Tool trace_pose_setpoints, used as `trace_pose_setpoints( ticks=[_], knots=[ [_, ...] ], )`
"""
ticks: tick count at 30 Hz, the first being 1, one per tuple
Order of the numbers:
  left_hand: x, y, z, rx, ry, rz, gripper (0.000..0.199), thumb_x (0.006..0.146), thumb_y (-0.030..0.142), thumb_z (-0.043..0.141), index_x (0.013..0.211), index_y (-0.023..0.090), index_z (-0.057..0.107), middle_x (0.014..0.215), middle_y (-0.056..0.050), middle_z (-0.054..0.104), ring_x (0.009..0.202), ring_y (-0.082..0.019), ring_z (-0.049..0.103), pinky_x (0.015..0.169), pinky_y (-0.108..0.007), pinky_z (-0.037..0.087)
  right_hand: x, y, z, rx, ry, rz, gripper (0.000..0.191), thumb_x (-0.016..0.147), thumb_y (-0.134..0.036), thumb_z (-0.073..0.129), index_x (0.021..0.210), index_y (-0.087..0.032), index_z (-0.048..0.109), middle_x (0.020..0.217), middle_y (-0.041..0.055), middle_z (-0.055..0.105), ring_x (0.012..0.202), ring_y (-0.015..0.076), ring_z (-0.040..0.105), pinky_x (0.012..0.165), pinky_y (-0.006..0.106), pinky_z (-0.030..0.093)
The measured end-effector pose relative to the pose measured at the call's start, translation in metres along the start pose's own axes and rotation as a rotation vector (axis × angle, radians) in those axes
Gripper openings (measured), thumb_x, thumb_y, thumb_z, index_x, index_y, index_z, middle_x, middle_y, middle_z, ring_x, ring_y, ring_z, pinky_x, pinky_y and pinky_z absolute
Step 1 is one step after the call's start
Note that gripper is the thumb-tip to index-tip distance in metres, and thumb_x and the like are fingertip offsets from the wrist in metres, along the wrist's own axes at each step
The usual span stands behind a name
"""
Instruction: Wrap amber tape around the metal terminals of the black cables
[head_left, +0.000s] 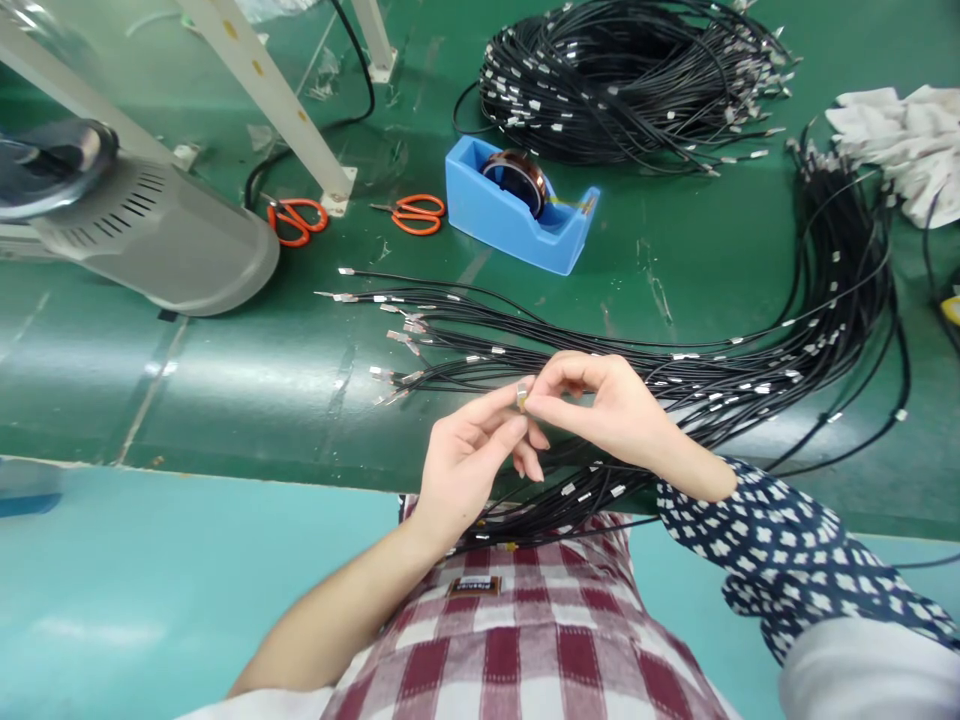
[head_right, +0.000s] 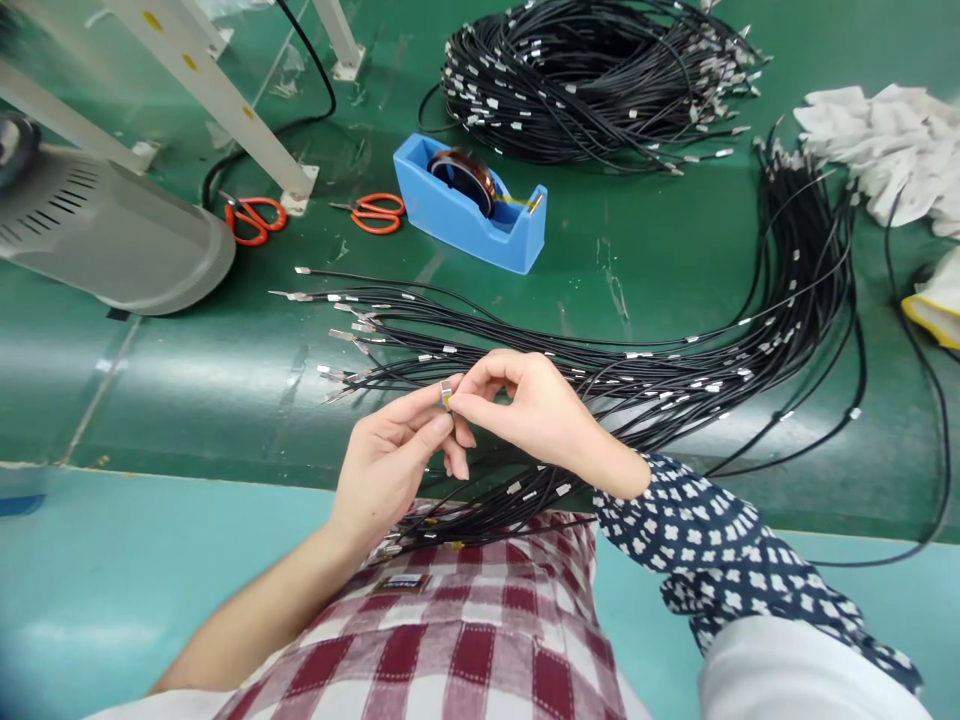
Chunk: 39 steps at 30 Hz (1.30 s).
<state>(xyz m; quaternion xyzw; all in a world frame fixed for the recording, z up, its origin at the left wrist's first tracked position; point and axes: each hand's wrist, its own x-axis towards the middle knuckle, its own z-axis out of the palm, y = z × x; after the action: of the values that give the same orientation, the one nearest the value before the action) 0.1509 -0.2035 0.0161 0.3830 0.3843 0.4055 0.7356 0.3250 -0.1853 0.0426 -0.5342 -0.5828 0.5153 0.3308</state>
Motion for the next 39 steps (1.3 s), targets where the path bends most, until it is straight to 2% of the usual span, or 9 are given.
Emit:
trace_pose_setpoints(
  ticks=[7, 12, 16, 21, 26, 31, 35, 39],
  knots=[
    [0.004, -0.005, 0.002, 0.018, 0.06, 0.059, 0.025, 0.087, 0.025, 0.067, 0.11, 0.017, 0.07, 0.066, 0.0, 0.068, 0.044, -0.012, 0.063, 0.045, -0.022, 0.047, -0.002, 0.007, 0.011, 0.002, 0.075, -0.023, 0.015, 0.083, -0.026, 0.066, 0.072, -0.017, 0.062, 0.065, -0.0009, 0.062, 0.062, 0.0109, 0.057, 0.061, 0.023, 0.045],
    [0.012, -0.012, 0.001, 0.009, 0.124, 0.09, 0.021, 0.087, 0.027, 0.066, 0.103, 0.015, 0.073, 0.063, 0.0, 0.066, 0.039, -0.011, 0.06, 0.038, -0.021, 0.044, -0.002, 0.013, 0.014, -0.009, 0.111, -0.068, 0.017, 0.085, -0.027, 0.065, 0.073, -0.015, 0.066, 0.074, 0.0009, 0.062, 0.065, 0.0099, 0.056, 0.06, 0.022, 0.044],
    [0.013, -0.011, -0.001, 0.0, 0.122, 0.109, 0.022, 0.088, 0.028, 0.065, 0.104, 0.015, 0.073, 0.063, 0.0, 0.065, 0.039, -0.01, 0.06, 0.038, -0.02, 0.044, 0.0, 0.012, 0.01, 0.021, 0.072, -0.042, 0.015, 0.084, -0.027, 0.065, 0.077, -0.015, 0.07, 0.079, 0.0029, 0.065, 0.068, 0.0114, 0.058, 0.063, 0.024, 0.047],
    [0.013, -0.007, -0.003, -0.047, 0.079, 0.057, 0.024, 0.085, 0.025, 0.069, 0.107, 0.016, 0.065, 0.065, 0.001, 0.068, 0.042, -0.009, 0.059, 0.042, -0.019, 0.045, 0.0, 0.011, 0.007, 0.048, 0.072, -0.042, 0.014, 0.083, -0.025, 0.066, 0.079, -0.014, 0.073, 0.08, 0.0036, 0.067, 0.069, 0.0114, 0.06, 0.063, 0.023, 0.047],
    [0.013, -0.006, -0.004, -0.127, 0.082, -0.063, 0.021, 0.073, 0.02, 0.079, 0.078, 0.015, 0.06, 0.063, -0.001, 0.07, 0.042, -0.009, 0.058, 0.042, -0.018, 0.043, -0.001, 0.011, 0.008, 0.08, 0.077, -0.045, 0.013, 0.08, -0.026, 0.07, 0.079, -0.014, 0.074, 0.079, 0.0031, 0.068, 0.065, 0.0105, 0.061, 0.062, 0.023, 0.048],
    [0.011, -0.004, -0.004, -0.164, 0.088, -0.099, 0.019, 0.073, 0.023, 0.079, 0.073, 0.013, 0.063, 0.064, -0.003, 0.072, 0.043, -0.009, 0.059, 0.044, -0.018, 0.042, 0.002, 0.01, 0.01, 0.115, 0.088, -0.039, 0.012, 0.079, -0.024, 0.07, 0.074, -0.014, 0.074, 0.075, 0.0028, 0.069, 0.066, 0.0119, 0.063, 0.065, 0.024, 0.05],
    [0.012, -0.004, -0.004, -0.126, 0.049, -0.072, 0.018, 0.075, 0.026, 0.078, 0.074, 0.013, 0.066, 0.066, -0.004, 0.073, 0.041, -0.009, 0.059, 0.044, -0.018, 0.04, 0.006, 0.014, 0.008, 0.214, 0.04, 0.01, 0.015, 0.076, -0.029, 0.074, 0.075, -0.014, 0.074, 0.077, 0.0041, 0.071, 0.07, 0.0142, 0.064, 0.068, 0.026, 0.051],
    [0.014, -0.008, -0.006, -0.103, -0.02, -0.09, 0.018, 0.078, 0.029, 0.075, 0.076, 0.013, 0.067, 0.066, -0.003, 0.072, 0.04, -0.009, 0.057, 0.041, -0.018, 0.039, 0.014, 0.023, 0.004, 0.35, -0.086, 0.003, 0.017, 0.074, -0.03, 0.076, 0.074, -0.013, 0.071, 0.08, 0.0035, 0.069, 0.07, 0.0129, 0.063, 0.067, 0.025, 0.051]
  ],
)
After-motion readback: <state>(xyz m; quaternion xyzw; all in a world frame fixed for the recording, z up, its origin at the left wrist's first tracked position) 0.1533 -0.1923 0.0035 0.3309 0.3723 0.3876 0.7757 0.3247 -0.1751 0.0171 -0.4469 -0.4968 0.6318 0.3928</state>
